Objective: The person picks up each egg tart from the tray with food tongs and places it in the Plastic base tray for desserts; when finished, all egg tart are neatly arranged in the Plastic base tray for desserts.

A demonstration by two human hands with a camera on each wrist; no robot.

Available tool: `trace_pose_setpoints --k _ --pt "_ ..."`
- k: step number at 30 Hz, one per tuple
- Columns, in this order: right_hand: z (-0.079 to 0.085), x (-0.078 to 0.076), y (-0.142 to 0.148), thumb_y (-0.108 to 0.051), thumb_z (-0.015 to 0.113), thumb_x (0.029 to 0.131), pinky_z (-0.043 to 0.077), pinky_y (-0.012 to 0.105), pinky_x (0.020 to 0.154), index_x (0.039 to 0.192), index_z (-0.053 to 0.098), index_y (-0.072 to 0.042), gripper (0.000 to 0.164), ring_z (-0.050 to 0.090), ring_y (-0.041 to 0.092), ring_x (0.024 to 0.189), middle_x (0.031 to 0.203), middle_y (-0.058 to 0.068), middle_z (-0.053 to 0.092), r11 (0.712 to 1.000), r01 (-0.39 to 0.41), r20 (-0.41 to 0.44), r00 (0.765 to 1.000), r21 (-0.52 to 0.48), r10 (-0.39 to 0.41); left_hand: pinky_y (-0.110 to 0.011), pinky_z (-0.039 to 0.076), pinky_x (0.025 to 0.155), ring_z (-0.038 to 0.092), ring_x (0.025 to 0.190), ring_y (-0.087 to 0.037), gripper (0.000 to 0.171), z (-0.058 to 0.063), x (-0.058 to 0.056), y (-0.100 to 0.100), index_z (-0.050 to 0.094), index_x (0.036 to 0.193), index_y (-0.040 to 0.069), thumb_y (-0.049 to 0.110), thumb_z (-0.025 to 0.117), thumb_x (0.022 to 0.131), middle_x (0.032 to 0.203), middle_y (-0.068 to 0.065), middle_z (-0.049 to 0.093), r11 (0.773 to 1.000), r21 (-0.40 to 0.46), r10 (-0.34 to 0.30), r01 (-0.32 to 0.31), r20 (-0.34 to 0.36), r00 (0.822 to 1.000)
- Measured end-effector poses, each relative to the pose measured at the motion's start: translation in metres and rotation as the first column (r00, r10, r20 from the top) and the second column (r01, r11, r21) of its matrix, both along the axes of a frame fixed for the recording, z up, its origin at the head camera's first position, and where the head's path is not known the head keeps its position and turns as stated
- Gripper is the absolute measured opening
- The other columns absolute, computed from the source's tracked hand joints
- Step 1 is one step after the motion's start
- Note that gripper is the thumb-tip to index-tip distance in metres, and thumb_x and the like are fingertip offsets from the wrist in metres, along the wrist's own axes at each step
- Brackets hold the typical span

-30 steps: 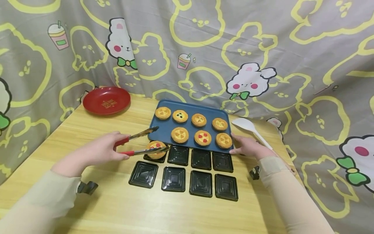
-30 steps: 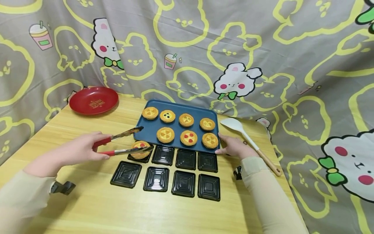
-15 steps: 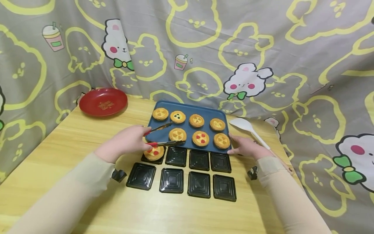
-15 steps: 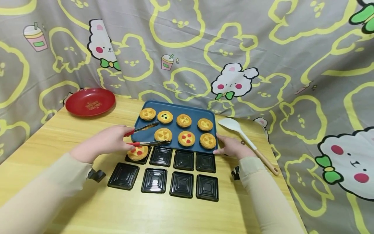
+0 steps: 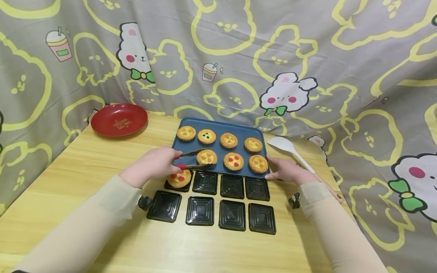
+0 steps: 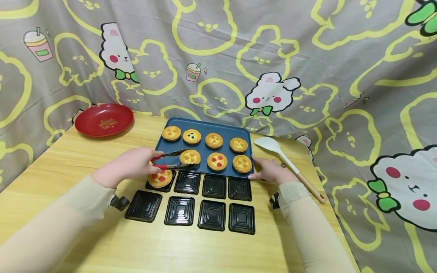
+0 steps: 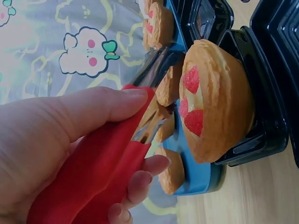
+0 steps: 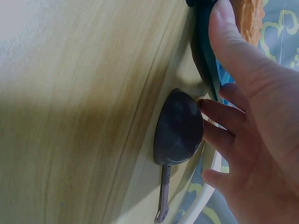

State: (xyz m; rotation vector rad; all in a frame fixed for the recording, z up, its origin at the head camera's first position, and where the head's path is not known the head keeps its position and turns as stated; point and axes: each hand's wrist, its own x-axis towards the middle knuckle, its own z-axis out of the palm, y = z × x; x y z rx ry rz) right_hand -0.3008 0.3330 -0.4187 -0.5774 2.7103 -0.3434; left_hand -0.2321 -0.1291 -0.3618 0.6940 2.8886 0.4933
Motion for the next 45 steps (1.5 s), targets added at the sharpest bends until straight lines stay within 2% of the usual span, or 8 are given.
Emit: trace_pose_setpoints --k 4,10,17,23,28,36,41,45 --pt "-0.001 0.000 0.001 -0.053 0.073 0.082 0.025 0.058 0.109 0.156 0.019 -0.002 0.105 0.033 0.049 0.135 0.155 0.024 0.027 1.000 -0.003 0.000 1.000 0.003 0.003 -0.033 0.041 0.059 0.051 0.062 -0.017 0.026 0.001 0.003 0.000 0.068 0.106 0.010 0.025 0.076 0.087 0.068 0.004 0.057 1.000 0.018 -0.022 0.022 0.008 1.000" --pt "-0.001 -0.001 -0.001 -0.055 0.072 0.082 0.025 0.058 0.109 0.156 0.019 -0.002 0.106 0.033 0.049 0.135 0.155 0.024 0.027 1.000 -0.005 0.002 1.000 0.004 0.005 -0.032 0.041 0.058 0.053 0.066 -0.017 0.049 0.007 0.016 -0.005 0.064 0.129 0.004 0.026 0.075 0.087 0.081 0.000 0.062 0.999 0.026 -0.027 0.027 -0.005 1.000" --pt "0.000 -0.001 0.001 -0.054 0.073 0.083 0.025 0.058 0.109 0.156 0.018 -0.002 0.105 0.033 0.049 0.135 0.155 0.024 0.027 1.000 -0.004 0.001 1.000 0.007 0.004 -0.037 0.046 0.067 0.055 0.071 -0.016 0.055 0.018 0.041 -0.009 0.062 0.132 0.001 0.028 0.076 0.087 0.091 -0.003 0.068 0.994 -0.013 -0.107 0.107 -0.006 0.994" --pt "-0.001 -0.002 0.001 -0.056 0.072 0.082 0.024 0.059 0.109 0.156 0.018 -0.002 0.106 0.031 0.050 0.136 0.156 0.024 0.025 1.000 0.000 0.004 1.000 0.007 0.000 -0.034 0.043 0.060 0.050 0.064 -0.013 0.051 0.019 0.050 -0.007 0.065 0.130 0.007 0.027 0.078 0.084 0.068 0.007 0.054 0.990 -0.043 -0.132 0.131 -0.004 0.991" --pt "-0.001 -0.002 0.002 -0.056 0.072 0.082 0.024 0.058 0.109 0.156 0.018 -0.002 0.107 0.031 0.049 0.136 0.155 0.024 0.025 1.000 -0.003 0.008 1.000 0.005 0.003 -0.033 0.043 0.058 0.050 0.061 -0.013 0.050 0.015 0.050 -0.005 0.066 0.125 0.005 0.027 0.080 0.082 0.067 0.007 0.052 0.989 -0.054 -0.142 0.141 -0.016 0.990" --pt "-0.001 -0.001 0.001 -0.058 0.071 0.081 0.026 0.059 0.108 0.157 0.018 -0.003 0.108 0.032 0.049 0.135 0.155 0.025 0.026 1.000 0.002 0.016 1.000 0.016 -0.002 -0.040 0.051 0.071 0.059 0.078 -0.019 0.069 0.029 0.046 0.000 0.058 0.133 -0.005 0.032 0.082 0.079 0.104 -0.011 0.069 0.995 -0.022 -0.095 0.094 -0.045 0.994" --pt "0.000 -0.001 0.001 -0.058 0.071 0.082 0.026 0.059 0.108 0.157 0.017 -0.003 0.107 0.032 0.049 0.136 0.155 0.025 0.026 1.000 0.003 0.017 1.000 0.019 -0.003 -0.042 0.050 0.077 0.060 0.083 -0.021 0.073 0.040 0.032 0.017 0.052 0.140 -0.004 0.032 0.078 0.082 0.108 -0.010 0.067 0.997 -0.019 -0.075 0.075 -0.026 0.997" --pt "0.000 0.000 0.001 -0.055 0.071 0.083 0.026 0.059 0.108 0.157 0.017 -0.003 0.106 0.032 0.048 0.136 0.155 0.025 0.026 1.000 0.003 0.017 1.000 0.011 -0.003 -0.042 0.051 0.082 0.061 0.079 -0.019 0.074 0.037 0.016 0.039 0.050 0.142 0.001 0.036 0.076 0.083 0.114 -0.009 0.066 0.998 -0.043 -0.052 0.053 0.016 0.999"
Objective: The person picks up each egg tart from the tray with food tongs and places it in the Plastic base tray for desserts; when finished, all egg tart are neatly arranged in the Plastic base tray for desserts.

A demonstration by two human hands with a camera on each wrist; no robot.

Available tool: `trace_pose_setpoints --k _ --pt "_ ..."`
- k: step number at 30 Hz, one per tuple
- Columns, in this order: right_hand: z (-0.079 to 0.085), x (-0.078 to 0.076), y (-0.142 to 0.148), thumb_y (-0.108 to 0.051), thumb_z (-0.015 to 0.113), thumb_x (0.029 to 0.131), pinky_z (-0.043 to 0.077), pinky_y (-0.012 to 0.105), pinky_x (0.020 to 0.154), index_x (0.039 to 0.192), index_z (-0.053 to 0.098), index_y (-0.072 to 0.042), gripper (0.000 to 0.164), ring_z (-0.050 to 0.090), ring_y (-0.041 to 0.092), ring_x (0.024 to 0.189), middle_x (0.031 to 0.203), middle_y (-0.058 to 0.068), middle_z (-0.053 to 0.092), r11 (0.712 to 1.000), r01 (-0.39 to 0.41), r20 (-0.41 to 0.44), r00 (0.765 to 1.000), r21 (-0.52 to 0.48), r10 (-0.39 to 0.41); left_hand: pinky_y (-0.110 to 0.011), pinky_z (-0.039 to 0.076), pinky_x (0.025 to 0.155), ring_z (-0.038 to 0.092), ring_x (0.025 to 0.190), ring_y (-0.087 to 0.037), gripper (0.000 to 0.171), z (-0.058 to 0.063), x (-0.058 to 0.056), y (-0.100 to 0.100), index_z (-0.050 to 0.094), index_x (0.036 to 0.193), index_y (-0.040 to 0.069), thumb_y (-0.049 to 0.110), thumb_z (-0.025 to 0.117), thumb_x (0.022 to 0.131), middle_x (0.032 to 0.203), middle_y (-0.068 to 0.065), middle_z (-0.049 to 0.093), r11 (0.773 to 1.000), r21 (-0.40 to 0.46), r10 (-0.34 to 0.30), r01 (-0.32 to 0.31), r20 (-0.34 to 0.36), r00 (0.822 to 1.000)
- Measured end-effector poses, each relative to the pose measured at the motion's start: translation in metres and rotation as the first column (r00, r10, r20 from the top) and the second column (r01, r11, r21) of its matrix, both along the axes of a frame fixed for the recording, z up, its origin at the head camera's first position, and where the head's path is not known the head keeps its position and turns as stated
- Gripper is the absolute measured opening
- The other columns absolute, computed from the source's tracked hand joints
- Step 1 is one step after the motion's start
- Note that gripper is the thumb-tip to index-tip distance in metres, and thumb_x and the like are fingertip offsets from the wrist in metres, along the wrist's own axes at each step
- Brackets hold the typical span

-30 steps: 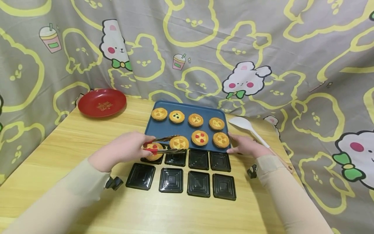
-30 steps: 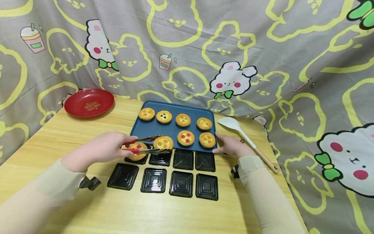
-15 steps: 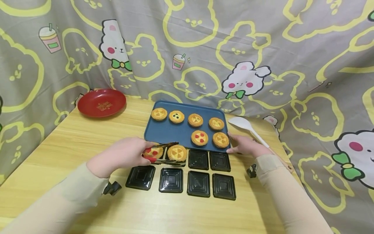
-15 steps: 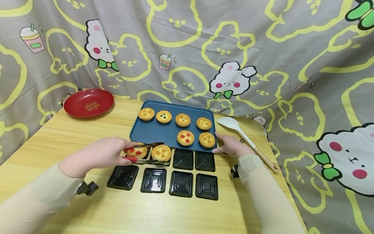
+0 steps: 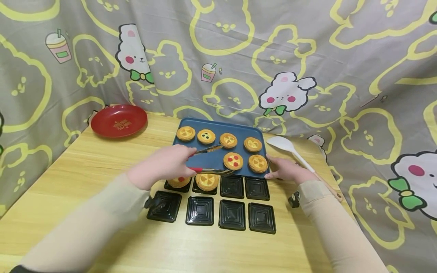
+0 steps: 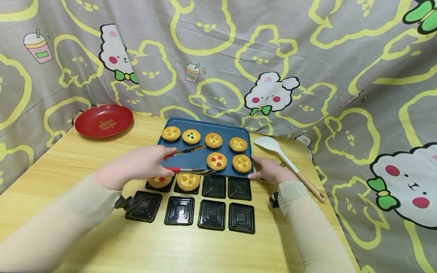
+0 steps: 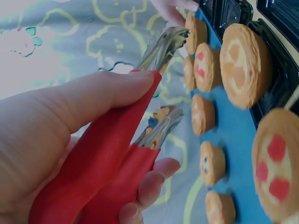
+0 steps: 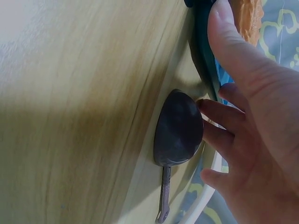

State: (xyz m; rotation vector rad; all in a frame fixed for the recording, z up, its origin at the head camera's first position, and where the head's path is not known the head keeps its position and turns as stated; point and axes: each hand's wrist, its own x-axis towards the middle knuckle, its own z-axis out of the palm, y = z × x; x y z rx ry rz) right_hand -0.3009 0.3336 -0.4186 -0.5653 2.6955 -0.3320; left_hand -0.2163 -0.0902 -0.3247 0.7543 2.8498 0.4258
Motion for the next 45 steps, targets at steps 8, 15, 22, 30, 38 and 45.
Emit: trace_pose_setpoints --k 8,15,22,30,38,45 --pt "0.000 0.000 0.000 -0.054 0.072 0.083 0.026 0.057 0.109 0.157 0.017 -0.005 0.105 0.031 0.048 0.137 0.156 0.023 0.026 1.000 0.013 0.013 1.000 -0.016 -0.013 -0.040 0.051 0.076 0.059 0.084 -0.019 0.064 -0.021 -0.026 0.037 0.060 0.133 0.005 0.041 0.076 0.082 0.125 -0.008 0.064 0.997 -0.058 0.051 -0.050 0.024 0.998" --pt "0.001 -0.001 0.000 -0.057 0.071 0.081 0.025 0.057 0.110 0.157 0.017 -0.004 0.107 0.032 0.047 0.136 0.155 0.024 0.027 1.000 0.014 0.013 1.000 -0.005 -0.014 -0.036 0.046 0.063 0.056 0.072 -0.018 0.041 -0.032 -0.034 0.053 0.067 0.110 0.010 0.039 0.076 0.083 0.100 -0.001 0.066 0.995 -0.066 0.074 -0.071 0.044 0.996" --pt "0.003 0.001 0.000 -0.054 0.072 0.082 0.024 0.057 0.110 0.157 0.016 -0.003 0.107 0.031 0.047 0.137 0.155 0.025 0.026 1.000 0.014 0.021 1.000 -0.007 -0.014 -0.038 0.046 0.067 0.057 0.079 -0.018 0.048 -0.032 -0.034 0.061 0.065 0.125 0.010 0.038 0.073 0.088 0.119 -0.003 0.065 0.993 -0.078 0.093 -0.087 0.073 0.993" --pt "0.003 0.001 -0.001 -0.050 0.072 0.084 0.024 0.056 0.110 0.157 0.016 -0.003 0.103 0.030 0.047 0.138 0.155 0.025 0.025 1.000 0.012 0.018 1.000 -0.015 -0.011 -0.039 0.050 0.075 0.061 0.096 -0.018 0.055 -0.032 -0.028 0.061 0.059 0.138 0.013 0.039 0.071 0.091 0.134 -0.003 0.060 0.992 -0.095 0.094 -0.089 0.057 0.994" --pt "0.004 0.002 -0.003 -0.049 0.074 0.083 0.022 0.057 0.111 0.156 0.019 -0.003 0.102 0.029 0.048 0.138 0.155 0.025 0.025 0.999 0.023 0.017 1.000 -0.030 -0.022 -0.037 0.048 0.071 0.061 0.088 -0.016 0.060 -0.017 -0.001 0.046 0.055 0.142 0.013 0.041 0.070 0.091 0.136 -0.004 0.059 0.998 -0.043 0.050 -0.048 0.045 0.998" --pt "0.001 -0.001 0.000 -0.050 0.075 0.082 0.021 0.056 0.111 0.156 0.018 -0.003 0.104 0.028 0.047 0.139 0.156 0.024 0.025 0.999 0.018 0.015 1.000 -0.033 -0.018 -0.042 0.050 0.082 0.062 0.106 -0.022 0.058 -0.011 0.026 0.044 0.060 0.138 0.012 0.041 0.072 0.090 0.129 -0.005 0.063 0.999 -0.051 -0.001 0.003 0.050 0.999"
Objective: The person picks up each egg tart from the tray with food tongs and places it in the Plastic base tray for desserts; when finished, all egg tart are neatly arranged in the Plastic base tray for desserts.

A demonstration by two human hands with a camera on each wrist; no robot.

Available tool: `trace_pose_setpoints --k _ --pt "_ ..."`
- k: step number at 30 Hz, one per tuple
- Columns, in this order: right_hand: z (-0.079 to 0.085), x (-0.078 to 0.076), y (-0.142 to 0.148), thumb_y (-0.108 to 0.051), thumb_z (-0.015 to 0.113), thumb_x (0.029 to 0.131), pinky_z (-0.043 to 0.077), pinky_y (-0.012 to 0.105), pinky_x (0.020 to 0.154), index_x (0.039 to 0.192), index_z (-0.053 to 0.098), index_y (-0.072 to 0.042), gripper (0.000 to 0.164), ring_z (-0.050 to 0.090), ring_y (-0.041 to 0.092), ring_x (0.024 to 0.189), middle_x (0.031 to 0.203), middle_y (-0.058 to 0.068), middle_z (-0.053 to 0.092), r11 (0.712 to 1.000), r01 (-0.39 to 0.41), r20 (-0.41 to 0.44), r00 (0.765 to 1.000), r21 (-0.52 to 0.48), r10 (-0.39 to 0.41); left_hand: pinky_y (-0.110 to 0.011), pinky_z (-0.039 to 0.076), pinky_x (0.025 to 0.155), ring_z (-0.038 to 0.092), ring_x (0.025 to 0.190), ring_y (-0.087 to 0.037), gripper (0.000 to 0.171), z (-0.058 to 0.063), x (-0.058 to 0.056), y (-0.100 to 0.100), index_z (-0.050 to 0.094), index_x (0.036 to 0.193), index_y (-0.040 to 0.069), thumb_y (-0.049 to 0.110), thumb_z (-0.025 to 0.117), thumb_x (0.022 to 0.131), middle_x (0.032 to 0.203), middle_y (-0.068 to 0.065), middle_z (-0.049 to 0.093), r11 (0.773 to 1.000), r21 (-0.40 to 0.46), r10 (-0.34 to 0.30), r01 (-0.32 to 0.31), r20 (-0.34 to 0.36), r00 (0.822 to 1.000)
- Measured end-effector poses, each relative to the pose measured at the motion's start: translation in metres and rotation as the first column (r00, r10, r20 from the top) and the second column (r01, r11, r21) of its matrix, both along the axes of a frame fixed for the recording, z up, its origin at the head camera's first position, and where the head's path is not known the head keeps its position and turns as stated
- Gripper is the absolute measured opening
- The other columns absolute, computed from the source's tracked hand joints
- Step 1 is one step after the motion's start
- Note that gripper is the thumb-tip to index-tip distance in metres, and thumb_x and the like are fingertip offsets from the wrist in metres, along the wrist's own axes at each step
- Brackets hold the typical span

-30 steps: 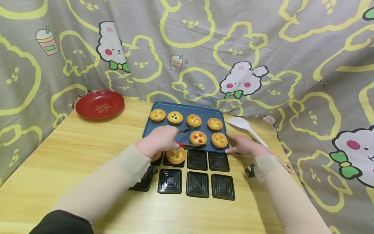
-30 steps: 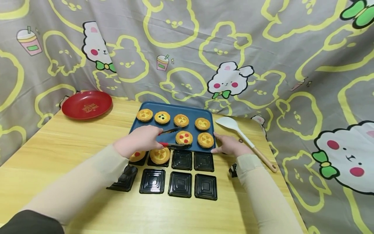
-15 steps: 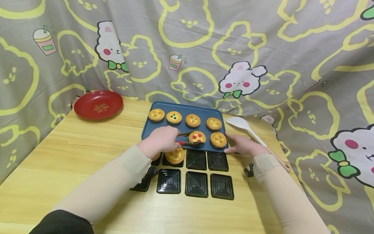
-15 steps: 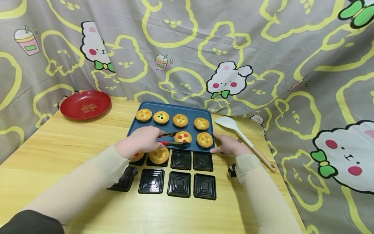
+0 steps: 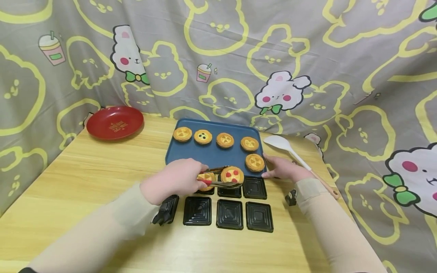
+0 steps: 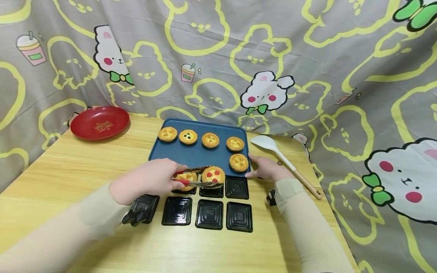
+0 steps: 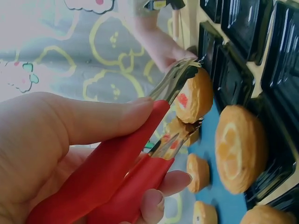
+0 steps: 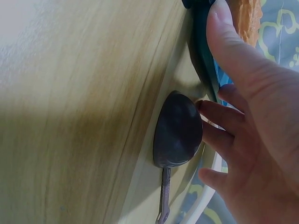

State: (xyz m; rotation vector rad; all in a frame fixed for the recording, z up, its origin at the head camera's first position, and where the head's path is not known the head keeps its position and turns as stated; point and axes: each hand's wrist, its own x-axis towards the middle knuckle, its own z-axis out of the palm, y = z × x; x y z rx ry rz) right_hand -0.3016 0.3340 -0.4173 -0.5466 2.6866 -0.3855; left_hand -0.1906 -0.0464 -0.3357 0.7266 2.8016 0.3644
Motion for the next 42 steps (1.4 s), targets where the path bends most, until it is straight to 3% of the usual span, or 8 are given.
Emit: trace_pose_setpoints --k 2,7,30,38,42 --pt "0.000 0.000 0.001 -0.050 0.075 0.082 0.020 0.056 0.112 0.157 0.018 -0.004 0.104 0.028 0.046 0.139 0.156 0.024 0.025 1.000 0.003 0.001 1.000 0.001 -0.003 -0.044 0.049 0.089 0.059 0.117 -0.025 0.059 -0.001 0.004 0.001 0.059 0.138 0.012 0.042 0.072 0.089 0.131 -0.005 0.063 1.000 0.000 -0.003 0.003 0.003 1.000" --pt "0.000 0.001 0.000 -0.049 0.075 0.082 0.021 0.056 0.111 0.156 0.018 -0.003 0.104 0.028 0.047 0.138 0.155 0.026 0.024 1.000 0.006 0.006 1.000 -0.015 -0.006 -0.046 0.048 0.092 0.057 0.121 -0.027 0.059 -0.005 0.006 0.004 0.060 0.138 0.012 0.041 0.073 0.088 0.131 -0.004 0.062 1.000 0.001 -0.002 0.002 0.013 1.000" --pt "-0.002 0.004 0.001 -0.047 0.075 0.084 0.021 0.056 0.111 0.155 0.020 0.001 0.102 0.030 0.048 0.137 0.153 0.028 0.027 0.999 -0.016 -0.029 0.999 -0.031 0.015 -0.044 0.051 0.082 0.064 0.109 -0.026 0.050 -0.013 0.005 0.001 0.066 0.131 0.015 0.037 0.075 0.088 0.121 -0.004 0.068 0.999 -0.023 -0.028 0.026 -0.055 0.998" --pt "-0.001 0.004 0.001 -0.048 0.074 0.084 0.021 0.055 0.112 0.156 0.019 -0.001 0.102 0.030 0.047 0.138 0.154 0.026 0.026 0.999 -0.014 -0.025 1.000 -0.029 0.013 -0.047 0.048 0.091 0.059 0.117 -0.029 0.069 -0.002 0.006 0.003 0.055 0.141 0.010 0.043 0.077 0.085 0.130 -0.006 0.063 0.999 -0.037 -0.010 0.009 -0.032 0.999" --pt "0.000 0.005 0.000 -0.049 0.074 0.084 0.021 0.055 0.112 0.157 0.018 -0.003 0.103 0.029 0.046 0.139 0.156 0.024 0.025 1.000 0.000 -0.014 1.000 -0.029 0.000 -0.046 0.048 0.092 0.056 0.121 -0.027 0.077 0.006 -0.004 0.016 0.047 0.148 0.011 0.049 0.073 0.086 0.135 -0.006 0.059 1.000 -0.012 0.014 -0.015 -0.065 0.998"
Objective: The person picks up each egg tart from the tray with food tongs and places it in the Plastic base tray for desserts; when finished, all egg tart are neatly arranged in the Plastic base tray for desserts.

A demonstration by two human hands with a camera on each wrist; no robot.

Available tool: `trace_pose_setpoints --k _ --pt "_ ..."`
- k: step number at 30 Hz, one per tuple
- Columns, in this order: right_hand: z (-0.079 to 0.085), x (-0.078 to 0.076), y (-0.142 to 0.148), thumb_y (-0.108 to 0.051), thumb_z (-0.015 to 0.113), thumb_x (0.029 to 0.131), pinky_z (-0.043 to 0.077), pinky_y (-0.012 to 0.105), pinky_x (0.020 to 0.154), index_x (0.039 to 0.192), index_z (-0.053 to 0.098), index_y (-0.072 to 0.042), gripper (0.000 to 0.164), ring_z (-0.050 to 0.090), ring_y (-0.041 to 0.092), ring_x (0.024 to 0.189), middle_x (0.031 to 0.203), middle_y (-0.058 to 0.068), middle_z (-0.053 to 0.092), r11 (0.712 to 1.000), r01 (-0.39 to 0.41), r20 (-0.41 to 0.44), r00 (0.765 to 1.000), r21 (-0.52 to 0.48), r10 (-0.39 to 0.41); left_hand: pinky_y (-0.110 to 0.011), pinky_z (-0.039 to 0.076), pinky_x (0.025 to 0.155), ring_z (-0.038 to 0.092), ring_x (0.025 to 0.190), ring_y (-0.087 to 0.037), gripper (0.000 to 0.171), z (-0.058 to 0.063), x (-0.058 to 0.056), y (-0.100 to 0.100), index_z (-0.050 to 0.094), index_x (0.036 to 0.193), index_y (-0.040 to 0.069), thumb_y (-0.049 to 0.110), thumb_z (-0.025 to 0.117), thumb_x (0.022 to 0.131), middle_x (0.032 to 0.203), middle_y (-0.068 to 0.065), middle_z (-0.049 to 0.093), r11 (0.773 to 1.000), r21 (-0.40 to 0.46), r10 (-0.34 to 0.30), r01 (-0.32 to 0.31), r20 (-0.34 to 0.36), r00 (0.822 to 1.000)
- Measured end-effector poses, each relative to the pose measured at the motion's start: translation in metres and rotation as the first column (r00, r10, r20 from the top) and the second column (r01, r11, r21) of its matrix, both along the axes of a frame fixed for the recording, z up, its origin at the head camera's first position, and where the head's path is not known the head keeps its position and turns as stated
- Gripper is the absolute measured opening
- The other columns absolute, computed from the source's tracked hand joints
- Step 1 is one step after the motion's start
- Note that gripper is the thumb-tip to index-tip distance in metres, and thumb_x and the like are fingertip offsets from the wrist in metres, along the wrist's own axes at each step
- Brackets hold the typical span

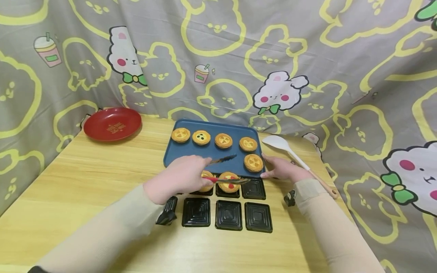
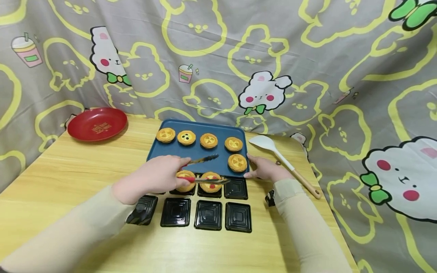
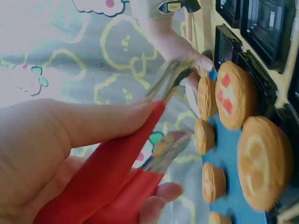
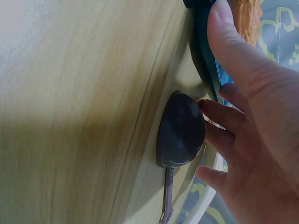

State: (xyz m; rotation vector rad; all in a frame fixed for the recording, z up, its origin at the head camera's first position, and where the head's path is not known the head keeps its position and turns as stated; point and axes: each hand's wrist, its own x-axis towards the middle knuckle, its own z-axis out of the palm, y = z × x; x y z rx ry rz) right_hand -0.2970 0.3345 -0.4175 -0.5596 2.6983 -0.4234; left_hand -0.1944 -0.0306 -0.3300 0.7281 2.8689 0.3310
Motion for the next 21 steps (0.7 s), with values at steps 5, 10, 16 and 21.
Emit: trace_pose_setpoints --k 5,10,16,21 --pt "0.001 0.000 0.001 -0.048 0.074 0.084 0.022 0.055 0.112 0.156 0.018 -0.002 0.103 0.029 0.046 0.138 0.155 0.024 0.025 1.000 -0.010 -0.008 1.000 0.002 0.010 -0.043 0.051 0.086 0.060 0.115 -0.023 0.077 -0.002 -0.024 0.033 0.044 0.149 0.010 0.048 0.071 0.088 0.134 -0.005 0.059 1.000 0.015 0.005 -0.005 0.004 1.000" --pt "0.002 0.000 0.001 -0.048 0.075 0.084 0.022 0.054 0.112 0.156 0.019 -0.003 0.103 0.030 0.045 0.138 0.155 0.024 0.026 1.000 -0.013 -0.009 1.000 0.001 0.013 -0.035 0.049 0.062 0.061 0.074 -0.017 0.042 -0.012 -0.045 0.060 0.063 0.119 0.011 0.041 0.072 0.090 0.094 0.001 0.066 1.000 -0.010 -0.026 0.026 0.026 0.999" --pt "0.000 0.000 -0.001 -0.050 0.074 0.084 0.022 0.054 0.112 0.157 0.017 -0.006 0.103 0.030 0.044 0.139 0.156 0.022 0.025 1.000 -0.003 0.000 1.000 0.015 0.003 -0.035 0.045 0.058 0.055 0.065 -0.016 0.025 -0.020 -0.057 0.073 0.064 0.099 0.014 0.037 0.071 0.091 0.081 0.003 0.060 0.997 -0.044 -0.059 0.059 0.017 0.998" --pt "0.001 0.000 0.000 -0.050 0.074 0.084 0.022 0.053 0.112 0.157 0.017 -0.004 0.103 0.029 0.044 0.139 0.156 0.022 0.024 1.000 0.003 0.002 1.000 0.019 -0.003 -0.034 0.045 0.058 0.056 0.066 -0.016 0.026 -0.024 -0.062 0.080 0.065 0.106 0.013 0.034 0.069 0.093 0.083 0.003 0.060 0.997 -0.035 -0.065 0.066 0.031 0.997"
